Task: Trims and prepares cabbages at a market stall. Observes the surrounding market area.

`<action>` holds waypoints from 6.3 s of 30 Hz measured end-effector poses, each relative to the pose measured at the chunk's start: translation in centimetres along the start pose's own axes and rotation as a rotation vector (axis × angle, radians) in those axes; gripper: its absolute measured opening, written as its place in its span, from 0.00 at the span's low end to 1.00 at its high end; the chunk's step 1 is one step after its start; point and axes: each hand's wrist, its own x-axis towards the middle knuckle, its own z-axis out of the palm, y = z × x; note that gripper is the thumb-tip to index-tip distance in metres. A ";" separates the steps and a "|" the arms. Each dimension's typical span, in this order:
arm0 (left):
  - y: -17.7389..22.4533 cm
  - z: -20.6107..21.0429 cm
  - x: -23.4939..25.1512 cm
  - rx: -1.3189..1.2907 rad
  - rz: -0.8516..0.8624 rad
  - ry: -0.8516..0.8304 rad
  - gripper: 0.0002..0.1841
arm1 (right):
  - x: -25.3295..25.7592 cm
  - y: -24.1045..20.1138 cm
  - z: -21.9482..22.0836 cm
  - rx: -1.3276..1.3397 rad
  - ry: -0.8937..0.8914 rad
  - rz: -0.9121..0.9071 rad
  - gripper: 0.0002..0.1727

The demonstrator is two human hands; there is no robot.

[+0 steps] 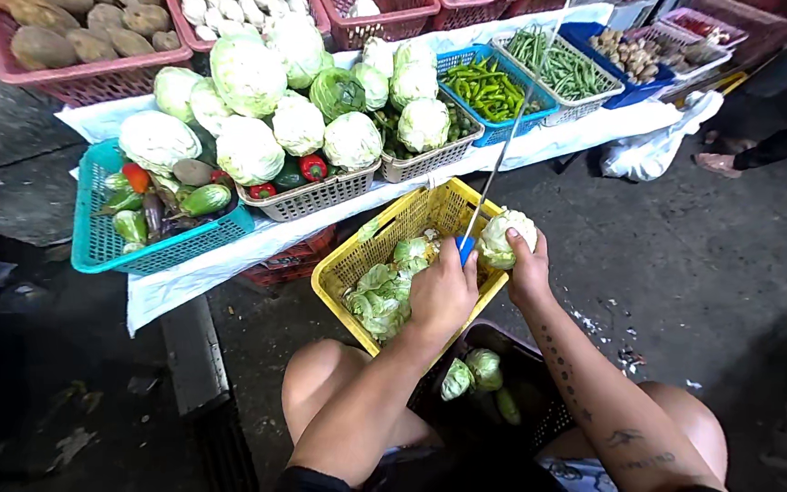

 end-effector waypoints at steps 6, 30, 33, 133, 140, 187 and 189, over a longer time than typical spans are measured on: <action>-2.1 3.0 1.5 0.251 -0.171 -0.509 0.23 | 0.1 0.7 -0.2 -0.056 -0.013 0.040 0.47; -2.2 1.7 3.2 -0.241 -0.221 -0.222 0.21 | -2.2 -2.7 -3.1 0.806 -0.575 0.226 0.45; -3.2 2.3 2.3 -0.658 -0.157 -0.127 0.24 | -3.2 -3.0 -2.5 0.841 -0.573 0.302 0.50; -2.8 2.0 1.1 -0.994 -0.379 -0.251 0.17 | -5.2 1.0 -2.6 0.524 -0.369 0.109 0.47; -2.8 1.3 1.6 -1.081 -0.343 -0.325 0.14 | -4.4 0.1 -5.6 0.436 -0.648 0.155 0.42; -4.9 -1.1 3.8 -0.662 -0.372 0.204 0.24 | 3.2 -11.1 5.7 0.446 -0.211 0.274 0.40; -5.4 -1.1 3.9 -0.749 -0.391 0.256 0.23 | 4.6 -14.8 8.4 0.369 -0.319 0.033 0.46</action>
